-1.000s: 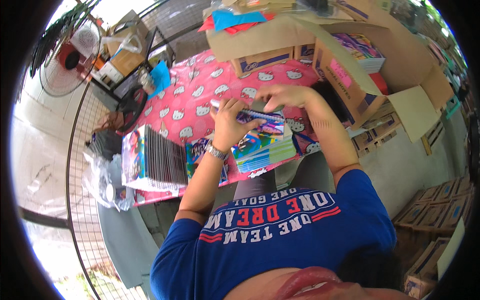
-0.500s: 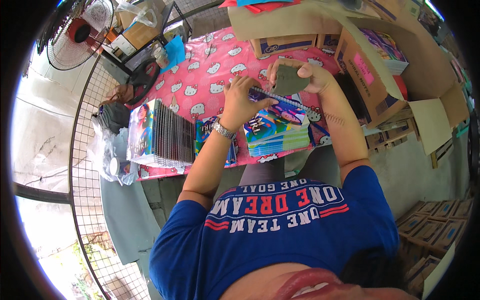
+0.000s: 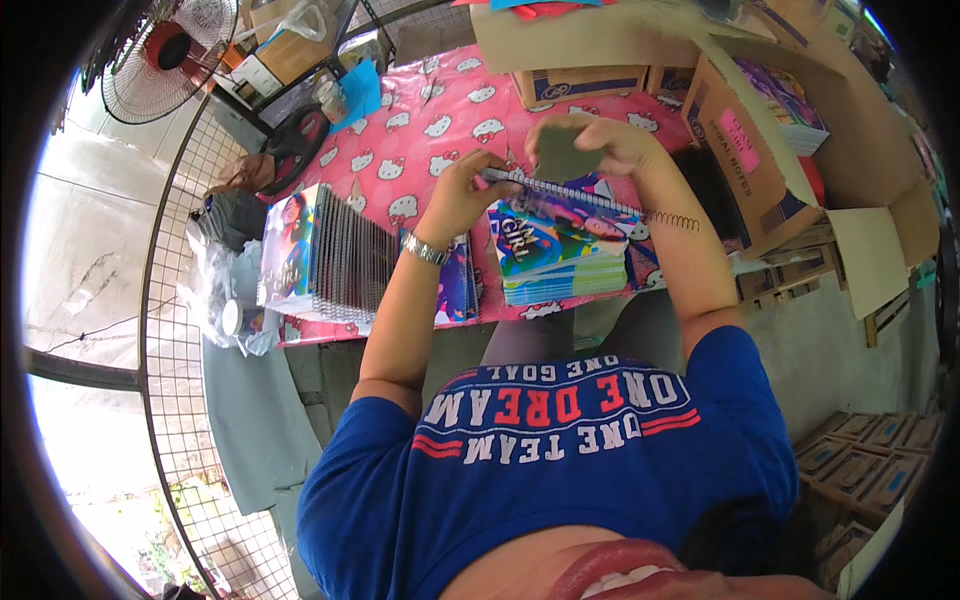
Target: The person places colorful notebooks into a clear plastic bag and secures it with tape.
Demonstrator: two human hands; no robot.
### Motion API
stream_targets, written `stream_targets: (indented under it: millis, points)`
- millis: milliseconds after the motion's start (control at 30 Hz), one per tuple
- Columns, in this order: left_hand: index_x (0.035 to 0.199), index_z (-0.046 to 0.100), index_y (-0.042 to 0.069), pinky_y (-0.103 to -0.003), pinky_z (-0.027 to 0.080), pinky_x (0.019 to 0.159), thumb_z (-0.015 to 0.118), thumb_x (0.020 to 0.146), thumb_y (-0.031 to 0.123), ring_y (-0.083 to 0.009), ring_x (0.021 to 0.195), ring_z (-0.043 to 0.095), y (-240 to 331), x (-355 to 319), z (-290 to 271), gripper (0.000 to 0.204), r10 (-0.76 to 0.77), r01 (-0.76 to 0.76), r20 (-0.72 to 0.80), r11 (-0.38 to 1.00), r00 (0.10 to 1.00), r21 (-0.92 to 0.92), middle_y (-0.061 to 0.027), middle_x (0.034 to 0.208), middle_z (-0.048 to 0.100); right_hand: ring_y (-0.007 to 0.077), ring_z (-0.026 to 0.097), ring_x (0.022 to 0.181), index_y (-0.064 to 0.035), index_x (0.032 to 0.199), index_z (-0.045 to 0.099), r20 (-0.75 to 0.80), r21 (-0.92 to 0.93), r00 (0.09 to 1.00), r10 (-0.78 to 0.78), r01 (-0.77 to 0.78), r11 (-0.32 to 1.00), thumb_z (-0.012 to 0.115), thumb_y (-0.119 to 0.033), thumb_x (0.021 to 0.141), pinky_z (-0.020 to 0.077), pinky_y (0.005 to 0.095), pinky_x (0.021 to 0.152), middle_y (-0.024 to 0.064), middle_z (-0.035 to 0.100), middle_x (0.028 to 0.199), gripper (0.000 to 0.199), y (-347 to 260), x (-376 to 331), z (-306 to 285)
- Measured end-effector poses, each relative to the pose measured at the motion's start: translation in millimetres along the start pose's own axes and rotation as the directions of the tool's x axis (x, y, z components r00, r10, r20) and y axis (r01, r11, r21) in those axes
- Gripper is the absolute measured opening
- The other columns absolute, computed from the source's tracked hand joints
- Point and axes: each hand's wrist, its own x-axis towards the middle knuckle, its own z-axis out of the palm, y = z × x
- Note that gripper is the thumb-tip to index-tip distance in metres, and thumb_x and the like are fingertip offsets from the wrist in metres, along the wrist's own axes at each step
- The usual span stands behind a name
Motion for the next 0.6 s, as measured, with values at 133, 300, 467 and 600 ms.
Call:
stream_targets:
  millis: [133,300,467,600]
  points:
    - [0.096,0.063,0.003,-0.024,0.043,0.065,0.078,0.084,0.009,-0.0069,0.077,0.057,-14.7,-5.9,2.4,0.019,-0.129,0.140,0.063,0.966,0.990,-0.218,0.0004,0.086,0.063,0.0171,0.060,0.105,-0.0002,0.120,0.060,-0.086,-0.048,0.994,0.061,-0.066,0.997,0.066,-0.034,0.080,0.0471,0.0310,0.095,0.0073,0.062,0.110,0.053,-4.5,8.1,3.2]
    - [0.099,0.060,0.002,-0.025,0.046,0.070,0.078,0.085,0.008,-0.0058,0.080,0.055,-10.7,-5.5,7.2,0.023,-0.113,0.144,0.122,0.946,0.986,-0.289,0.0014,0.086,0.059,0.0116,0.056,0.097,-0.0032,0.114,0.063,-0.075,-0.481,0.970,0.233,-0.239,0.843,0.066,-0.029,0.082,0.0437,0.0258,0.088,0.0014,0.061,0.102,0.042,-7.7,13.2,7.9]
    - [0.104,0.058,0.003,-0.025,0.049,0.074,0.079,0.083,0.007,-0.0068,0.083,0.058,-2.8,-3.6,11.1,0.030,-0.040,0.066,0.087,0.948,0.995,-0.312,0.0003,0.094,0.062,0.0158,0.059,0.100,-0.0011,0.114,0.061,-0.012,-0.425,0.987,0.161,-0.151,0.892,0.068,-0.039,0.076,0.0473,0.0311,0.089,0.0050,0.061,0.105,0.054,7.1,10.2,-7.2]
    - [0.105,0.057,0.004,-0.025,0.050,0.074,0.079,0.082,0.006,-0.0072,0.085,0.059,-14.1,-7.0,11.9,0.032,-0.088,0.115,0.102,0.945,0.991,-0.305,-0.0001,0.096,0.062,0.0192,0.062,0.105,0.0005,0.116,0.060,-0.015,-0.049,0.998,-0.059,0.059,0.997,0.069,-0.047,0.072,0.0491,0.0342,0.092,0.0076,0.061,0.108,0.065,0.7,5.9,15.2]
